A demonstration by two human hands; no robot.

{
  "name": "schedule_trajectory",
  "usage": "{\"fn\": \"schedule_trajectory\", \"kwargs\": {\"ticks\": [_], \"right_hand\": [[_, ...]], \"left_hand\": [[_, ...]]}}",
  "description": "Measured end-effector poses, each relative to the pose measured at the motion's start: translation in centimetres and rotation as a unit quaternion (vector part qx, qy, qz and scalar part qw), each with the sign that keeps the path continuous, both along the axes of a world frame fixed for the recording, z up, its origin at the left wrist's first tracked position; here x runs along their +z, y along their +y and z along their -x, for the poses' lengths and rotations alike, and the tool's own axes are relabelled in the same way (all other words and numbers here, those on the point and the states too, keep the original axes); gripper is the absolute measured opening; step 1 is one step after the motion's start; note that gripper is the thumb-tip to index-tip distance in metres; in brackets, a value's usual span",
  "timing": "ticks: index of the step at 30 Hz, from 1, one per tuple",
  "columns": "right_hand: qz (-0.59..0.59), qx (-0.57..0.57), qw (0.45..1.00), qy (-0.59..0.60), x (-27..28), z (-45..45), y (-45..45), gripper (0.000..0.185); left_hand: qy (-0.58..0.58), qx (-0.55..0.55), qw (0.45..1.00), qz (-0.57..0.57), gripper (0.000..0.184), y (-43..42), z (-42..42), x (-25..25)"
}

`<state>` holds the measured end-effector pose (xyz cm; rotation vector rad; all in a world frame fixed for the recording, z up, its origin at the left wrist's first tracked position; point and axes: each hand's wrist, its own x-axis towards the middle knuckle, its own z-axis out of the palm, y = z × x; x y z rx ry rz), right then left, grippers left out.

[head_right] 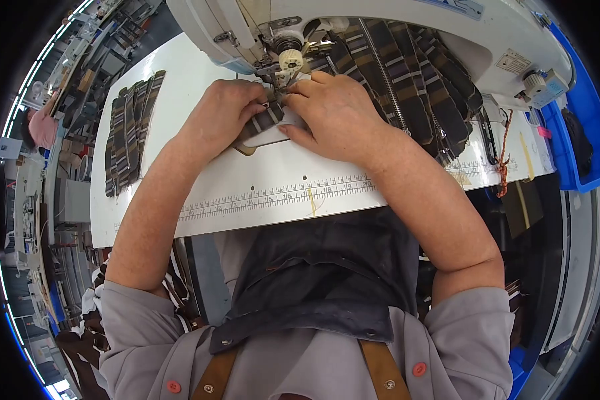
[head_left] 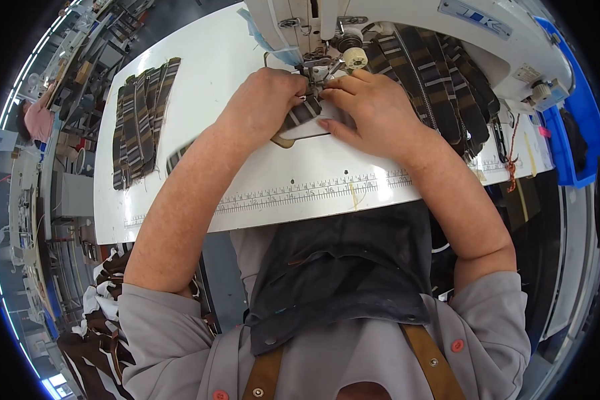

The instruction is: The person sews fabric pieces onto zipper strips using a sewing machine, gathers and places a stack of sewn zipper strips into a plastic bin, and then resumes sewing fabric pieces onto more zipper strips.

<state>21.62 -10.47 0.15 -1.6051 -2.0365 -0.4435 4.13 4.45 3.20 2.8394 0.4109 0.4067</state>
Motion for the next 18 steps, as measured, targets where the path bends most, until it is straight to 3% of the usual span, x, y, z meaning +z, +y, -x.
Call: {"fn": "schedule_trajectory", "kwargs": {"ticks": [5, 7, 11, 14, 15, 16, 18], "right_hand": [[-0.001, 0.025, 1.000, 0.007, 0.0, -0.3, -0.4, 0.026], [0.011, 0.036, 0.999, 0.006, -0.1, -0.2, -0.5, 0.023], [-0.006, 0.061, 0.998, 0.011, -0.3, 0.0, -0.6, 0.019], [-0.006, 0.057, 0.998, 0.006, -0.4, 0.1, -0.2, 0.021], [-0.008, 0.052, 0.999, 0.004, -0.4, 0.1, -0.2, 0.022], [-0.006, 0.050, 0.999, 0.004, -0.5, 0.0, -0.3, 0.022], [0.000, 0.047, 0.999, 0.003, -0.5, 0.1, -0.2, 0.025]], "left_hand": [[0.041, 0.037, 0.995, 0.086, 0.015, -1.9, -0.6, 1.2], [0.018, 0.117, 0.968, 0.220, 0.022, -2.0, -0.2, 0.8], [-0.026, 0.164, 0.933, 0.318, 0.026, -1.4, 1.2, -0.5], [-0.045, 0.121, 0.945, 0.301, 0.029, -0.4, 2.4, -0.9], [-0.057, 0.026, 0.993, 0.101, 0.033, 0.2, 3.0, -1.0], [-0.067, -0.072, 0.990, -0.102, 0.037, 0.6, 3.4, -1.2], [-0.050, -0.095, 0.991, -0.074, 0.040, 1.3, 3.8, -1.9]]}}
